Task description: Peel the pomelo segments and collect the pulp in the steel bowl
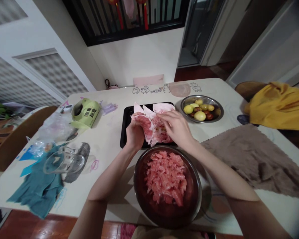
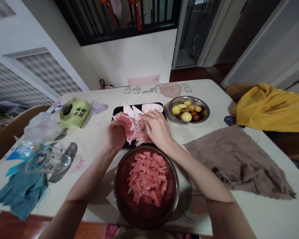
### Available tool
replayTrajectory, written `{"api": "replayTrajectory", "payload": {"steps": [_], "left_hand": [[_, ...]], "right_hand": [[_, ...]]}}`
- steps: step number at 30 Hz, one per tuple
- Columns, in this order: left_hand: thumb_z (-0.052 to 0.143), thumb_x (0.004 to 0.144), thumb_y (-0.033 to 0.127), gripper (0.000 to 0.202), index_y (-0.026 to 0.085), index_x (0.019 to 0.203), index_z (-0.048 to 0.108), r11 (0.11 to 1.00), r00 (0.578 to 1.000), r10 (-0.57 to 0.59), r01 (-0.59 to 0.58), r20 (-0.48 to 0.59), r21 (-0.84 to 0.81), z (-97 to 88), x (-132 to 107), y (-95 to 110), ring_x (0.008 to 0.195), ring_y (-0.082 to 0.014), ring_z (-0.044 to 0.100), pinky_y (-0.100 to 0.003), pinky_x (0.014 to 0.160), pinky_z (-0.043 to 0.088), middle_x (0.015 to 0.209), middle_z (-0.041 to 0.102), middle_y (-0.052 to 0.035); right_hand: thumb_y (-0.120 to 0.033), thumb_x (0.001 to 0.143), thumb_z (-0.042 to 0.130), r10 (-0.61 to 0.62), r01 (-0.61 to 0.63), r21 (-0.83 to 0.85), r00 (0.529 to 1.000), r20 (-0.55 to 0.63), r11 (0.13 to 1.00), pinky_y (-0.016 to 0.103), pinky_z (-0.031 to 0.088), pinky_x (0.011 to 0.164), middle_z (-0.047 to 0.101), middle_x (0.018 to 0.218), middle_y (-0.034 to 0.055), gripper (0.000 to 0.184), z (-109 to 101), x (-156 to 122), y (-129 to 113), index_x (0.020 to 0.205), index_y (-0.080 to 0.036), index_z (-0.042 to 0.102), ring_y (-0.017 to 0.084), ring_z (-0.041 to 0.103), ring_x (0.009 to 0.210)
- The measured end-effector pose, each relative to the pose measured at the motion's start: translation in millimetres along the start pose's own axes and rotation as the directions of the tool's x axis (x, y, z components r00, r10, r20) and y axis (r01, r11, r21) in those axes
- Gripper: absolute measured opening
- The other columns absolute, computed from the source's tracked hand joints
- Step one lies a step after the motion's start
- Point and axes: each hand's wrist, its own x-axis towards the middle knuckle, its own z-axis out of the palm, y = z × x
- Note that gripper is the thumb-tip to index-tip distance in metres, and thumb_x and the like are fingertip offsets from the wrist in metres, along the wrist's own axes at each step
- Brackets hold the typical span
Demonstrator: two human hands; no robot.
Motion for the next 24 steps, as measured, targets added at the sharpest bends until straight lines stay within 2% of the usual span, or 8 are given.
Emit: {"api": "replayTrajectory", "payload": {"steps": [3, 4, 6, 8, 11, 16, 20, 24], "left_hand": [[0.056, 0.059, 0.010, 0.021, 0.019, 0.078, 0.056, 0.999, 0.999, 0.042, -0.042, 0.001, 0.028, 0.0, -2, -2, 0.072, -0.0113, 0.053, -0.022, 0.074, 0.048, 0.081, 0.054, -0.0006], [0.056, 0.059, 0.009, 0.022, 0.019, 0.079, 0.055, 0.997, 0.998, 0.057, -0.057, 0.002, 0.047, 0.2, -3, -2, 0.072, -0.0110, 0.052, -0.021, 0.073, 0.047, 0.081, 0.053, -0.0004], [0.056, 0.060, 0.007, 0.024, 0.019, 0.081, 0.054, 0.993, 0.997, 0.075, -0.076, 0.005, 0.089, 1.1, -6, -2, 0.070, -0.0104, 0.050, -0.020, 0.070, 0.046, 0.080, 0.052, 0.0005], [0.055, 0.062, 0.006, 0.025, 0.019, 0.084, 0.054, 0.988, 0.996, 0.087, -0.087, 0.003, 0.131, 2.5, -9, -2, 0.068, -0.0102, 0.049, -0.020, 0.068, 0.044, 0.080, 0.052, 0.0013], [0.059, 0.066, 0.009, 0.027, 0.020, 0.090, 0.058, 0.978, 0.996, 0.094, -0.093, 0.005, 0.187, 4.4, -12, -2, 0.073, -0.0109, 0.053, -0.021, 0.069, 0.046, 0.086, 0.057, 0.0005], [0.070, 0.066, 0.007, 0.056, 0.026, 0.118, 0.061, 0.956, 0.975, 0.061, -0.119, 0.211, 0.269, 0.2, -11, 0, 0.098, -0.0151, 0.063, -0.024, 0.085, 0.052, 0.117, 0.066, -0.0028], [0.077, 0.082, 0.021, 0.063, 0.031, 0.138, 0.052, 0.900, 0.938, 0.076, -0.210, 0.337, 0.383, -9.4, -4, 0, 0.112, -0.0188, 0.065, -0.032, 0.098, 0.054, 0.131, 0.064, -0.0061], [0.082, 0.083, 0.031, 0.056, 0.027, 0.134, 0.059, 0.775, 0.899, 0.198, -0.387, 0.390, 0.500, -14.1, 3, 1, 0.117, -0.0220, 0.066, -0.037, 0.104, 0.054, 0.131, 0.066, -0.0084]], "right_hand": [[-0.027, 0.099, 0.059, 0.063, -0.062, 0.152, 0.998, -0.004, 0.986, 0.047, 0.056, 0.100, 0.077, 0.115, 0.0106, 0.028, -4, -4, -17, 0.120, -0.016, 0.074, 0.027, 0.072, 0.106], [-0.033, 0.096, 0.065, 0.083, -0.086, 0.179, 0.996, 0.019, 0.980, 0.047, 0.057, 0.099, 0.077, 0.118, 0.0112, 0.035, -4, -6, -23, 0.125, -0.016, 0.071, 0.028, 0.072, 0.107], [-0.042, 0.085, 0.078, 0.126, -0.134, 0.192, 0.991, 0.055, 0.972, 0.049, 0.059, 0.099, 0.073, 0.127, 0.0143, 0.061, 0, -11, -33, 0.137, -0.015, 0.062, 0.032, 0.072, 0.112], [-0.038, 0.080, 0.081, 0.149, -0.165, 0.207, 0.985, 0.092, 0.964, 0.050, 0.059, 0.099, 0.070, 0.133, 0.0171, 0.074, 6, -16, -40, 0.144, -0.012, 0.055, 0.034, 0.071, 0.115], [-0.026, 0.082, 0.074, 0.173, -0.188, 0.270, 0.982, 0.082, 0.944, 0.047, 0.059, 0.100, 0.070, 0.132, 0.0157, 0.060, 10, -17, -43, 0.139, -0.012, 0.058, 0.031, 0.072, 0.115], [-0.022, 0.079, 0.068, 0.255, -0.240, 0.347, 0.967, 0.001, 0.907, 0.044, 0.060, 0.096, 0.074, 0.125, 0.0109, 0.052, 4, -12, -32, 0.130, -0.016, 0.064, 0.028, 0.074, 0.105], [-0.025, 0.081, 0.068, 0.279, -0.244, 0.394, 0.960, -0.032, 0.886, 0.043, 0.061, 0.093, 0.073, 0.128, 0.0110, 0.050, 1, -9, -22, 0.130, -0.016, 0.065, 0.026, 0.074, 0.101], [-0.026, 0.085, 0.067, 0.262, -0.222, 0.446, 0.965, -0.029, 0.867, 0.041, 0.058, 0.100, 0.072, 0.129, 0.0082, 0.045, -2, -6, -17, 0.130, -0.020, 0.065, 0.025, 0.072, 0.111]]}}
